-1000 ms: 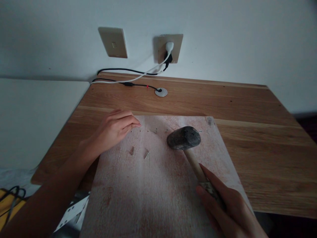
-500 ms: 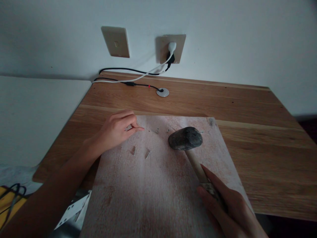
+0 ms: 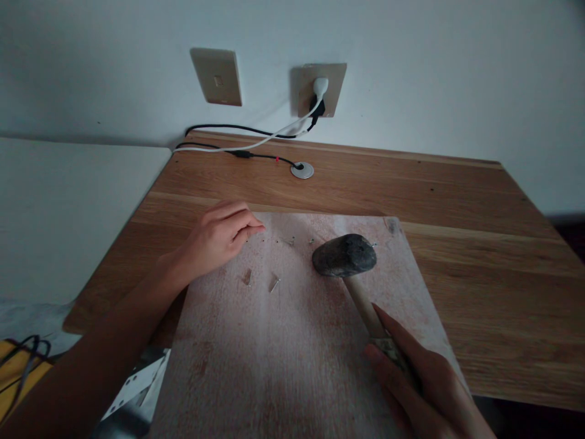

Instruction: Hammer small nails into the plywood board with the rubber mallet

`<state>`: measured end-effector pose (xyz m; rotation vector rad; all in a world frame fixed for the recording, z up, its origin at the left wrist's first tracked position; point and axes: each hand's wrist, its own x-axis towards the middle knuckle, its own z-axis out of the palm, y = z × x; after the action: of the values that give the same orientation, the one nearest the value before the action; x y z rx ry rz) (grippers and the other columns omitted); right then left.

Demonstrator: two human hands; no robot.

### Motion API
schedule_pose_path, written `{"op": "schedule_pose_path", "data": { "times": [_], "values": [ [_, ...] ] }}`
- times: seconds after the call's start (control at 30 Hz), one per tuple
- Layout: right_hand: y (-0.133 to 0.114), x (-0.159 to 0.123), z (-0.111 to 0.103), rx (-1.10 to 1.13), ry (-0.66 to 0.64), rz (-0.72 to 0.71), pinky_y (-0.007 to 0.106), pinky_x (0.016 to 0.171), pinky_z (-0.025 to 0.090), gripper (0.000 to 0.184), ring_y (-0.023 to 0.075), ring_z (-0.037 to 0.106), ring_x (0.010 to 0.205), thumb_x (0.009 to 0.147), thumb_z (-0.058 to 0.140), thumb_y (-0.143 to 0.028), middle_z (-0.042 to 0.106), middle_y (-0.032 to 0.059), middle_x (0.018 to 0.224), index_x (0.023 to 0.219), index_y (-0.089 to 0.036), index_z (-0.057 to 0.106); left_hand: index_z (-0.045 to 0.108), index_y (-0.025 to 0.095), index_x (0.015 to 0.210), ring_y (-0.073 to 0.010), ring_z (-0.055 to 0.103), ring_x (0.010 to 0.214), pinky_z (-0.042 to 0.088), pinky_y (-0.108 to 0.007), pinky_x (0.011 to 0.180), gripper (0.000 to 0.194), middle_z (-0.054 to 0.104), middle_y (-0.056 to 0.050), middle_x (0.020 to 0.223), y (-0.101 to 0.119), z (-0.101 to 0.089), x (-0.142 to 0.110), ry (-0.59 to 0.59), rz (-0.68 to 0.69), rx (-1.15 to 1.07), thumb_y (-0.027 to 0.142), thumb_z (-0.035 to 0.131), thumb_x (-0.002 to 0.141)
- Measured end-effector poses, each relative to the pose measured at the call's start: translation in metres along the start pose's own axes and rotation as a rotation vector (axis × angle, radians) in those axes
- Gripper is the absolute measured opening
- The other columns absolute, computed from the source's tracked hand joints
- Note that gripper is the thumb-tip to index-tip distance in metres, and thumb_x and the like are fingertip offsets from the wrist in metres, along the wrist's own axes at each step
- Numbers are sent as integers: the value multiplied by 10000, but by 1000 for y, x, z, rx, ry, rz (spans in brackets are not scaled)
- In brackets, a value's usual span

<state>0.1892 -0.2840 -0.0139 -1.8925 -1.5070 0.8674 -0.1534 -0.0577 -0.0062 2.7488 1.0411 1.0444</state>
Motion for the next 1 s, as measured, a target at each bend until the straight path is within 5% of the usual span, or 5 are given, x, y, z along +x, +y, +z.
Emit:
{"op": "schedule_pose_path", "data": {
  "times": [0.27,0.43,0.6,1.0],
  "values": [
    [-5,2,0,7,14,35,429,1162,570,631,341,754,1309,998,664,-692,789,88,1441,1482,-298,756,586,225,699,-139,562,626,474,-318,605,371,604,27,683,-3,2,-2,84,-62,-36,328,823,966],
    [-3,3,0,-37,16,58,413,1111,608,687,338,779,1261,949,720,-698,816,84,1387,1507,-296,738,746,241,913,-152,690,738,555,-323,721,132,769,8,840,-4,1,-2,51,67,-30,270,726,1040],
    [-1,0,-1,-9,-9,24,433,1173,561,675,347,729,1348,971,701,-668,751,59,1511,1548,-320,698,777,215,1043,-165,708,804,575,-326,765,193,779,-23,911,-1,-2,0,-12,100,54,156,595,1075],
    [-2,0,0,-20,-9,56,412,1160,566,679,337,745,1314,991,677,-688,771,76,1476,1540,-289,710,579,225,671,-150,536,632,468,-347,642,395,570,28,657,2,-1,2,98,27,94,320,797,986]
  ]
}}
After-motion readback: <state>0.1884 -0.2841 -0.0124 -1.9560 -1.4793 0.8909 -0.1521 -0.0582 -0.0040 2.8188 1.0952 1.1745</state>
